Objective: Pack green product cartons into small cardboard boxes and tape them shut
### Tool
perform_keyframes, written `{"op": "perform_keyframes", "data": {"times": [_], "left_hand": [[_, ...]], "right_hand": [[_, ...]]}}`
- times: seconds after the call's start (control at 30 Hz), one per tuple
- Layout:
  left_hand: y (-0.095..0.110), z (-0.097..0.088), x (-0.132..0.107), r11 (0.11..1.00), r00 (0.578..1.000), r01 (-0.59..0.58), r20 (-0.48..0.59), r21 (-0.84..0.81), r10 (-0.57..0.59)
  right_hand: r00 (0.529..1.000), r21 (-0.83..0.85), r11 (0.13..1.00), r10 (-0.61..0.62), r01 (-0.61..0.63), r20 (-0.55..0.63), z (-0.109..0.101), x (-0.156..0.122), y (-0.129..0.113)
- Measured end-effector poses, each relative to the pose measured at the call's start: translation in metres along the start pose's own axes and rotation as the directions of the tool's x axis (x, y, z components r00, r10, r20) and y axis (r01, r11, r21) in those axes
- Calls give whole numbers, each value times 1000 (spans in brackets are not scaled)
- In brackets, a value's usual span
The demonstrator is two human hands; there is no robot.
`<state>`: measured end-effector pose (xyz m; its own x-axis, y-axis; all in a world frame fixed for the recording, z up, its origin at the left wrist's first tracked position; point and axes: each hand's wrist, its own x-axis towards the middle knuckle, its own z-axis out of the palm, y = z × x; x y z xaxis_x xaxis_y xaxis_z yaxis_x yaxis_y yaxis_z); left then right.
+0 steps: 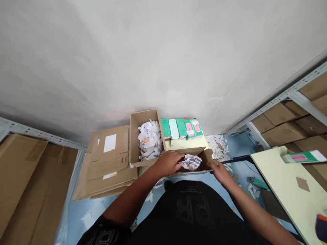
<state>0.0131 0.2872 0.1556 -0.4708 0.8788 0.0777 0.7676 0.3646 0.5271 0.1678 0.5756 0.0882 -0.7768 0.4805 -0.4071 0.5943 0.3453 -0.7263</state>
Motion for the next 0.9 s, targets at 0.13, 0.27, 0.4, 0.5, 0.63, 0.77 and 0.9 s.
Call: {"op": "perform_keyframes", "data": {"times": [0.13,0.27,0.4,0.5,0.63,0.77,0.9], "left_hand": [[12,15,12,999,981,36,-190,-21,-39],[42,46,40,969,931,187,-284,-163,-228],[95,97,103,799,887,377,-66,-468,-457],[144,135,161,794,918,363,41,-487,-395],[201,183,228,839,959,284,115,-464,-261],[238,226,279,868,971,196,212,-456,-108],[267,259,334,878,957,156,289,-452,-21]], "right_hand": [[999,119,992,37,-33,-38,-29,-9,31],[986,262,964,80,-39,-147,-75,-19,66],[958,345,936,154,-62,-244,-134,-31,115],[925,455,884,259,-110,-279,-179,-41,163],[902,602,786,353,-141,-249,-234,-57,225],[877,685,710,424,-166,-228,-278,-75,265],[811,740,651,518,-168,-272,-304,-83,291]]}}
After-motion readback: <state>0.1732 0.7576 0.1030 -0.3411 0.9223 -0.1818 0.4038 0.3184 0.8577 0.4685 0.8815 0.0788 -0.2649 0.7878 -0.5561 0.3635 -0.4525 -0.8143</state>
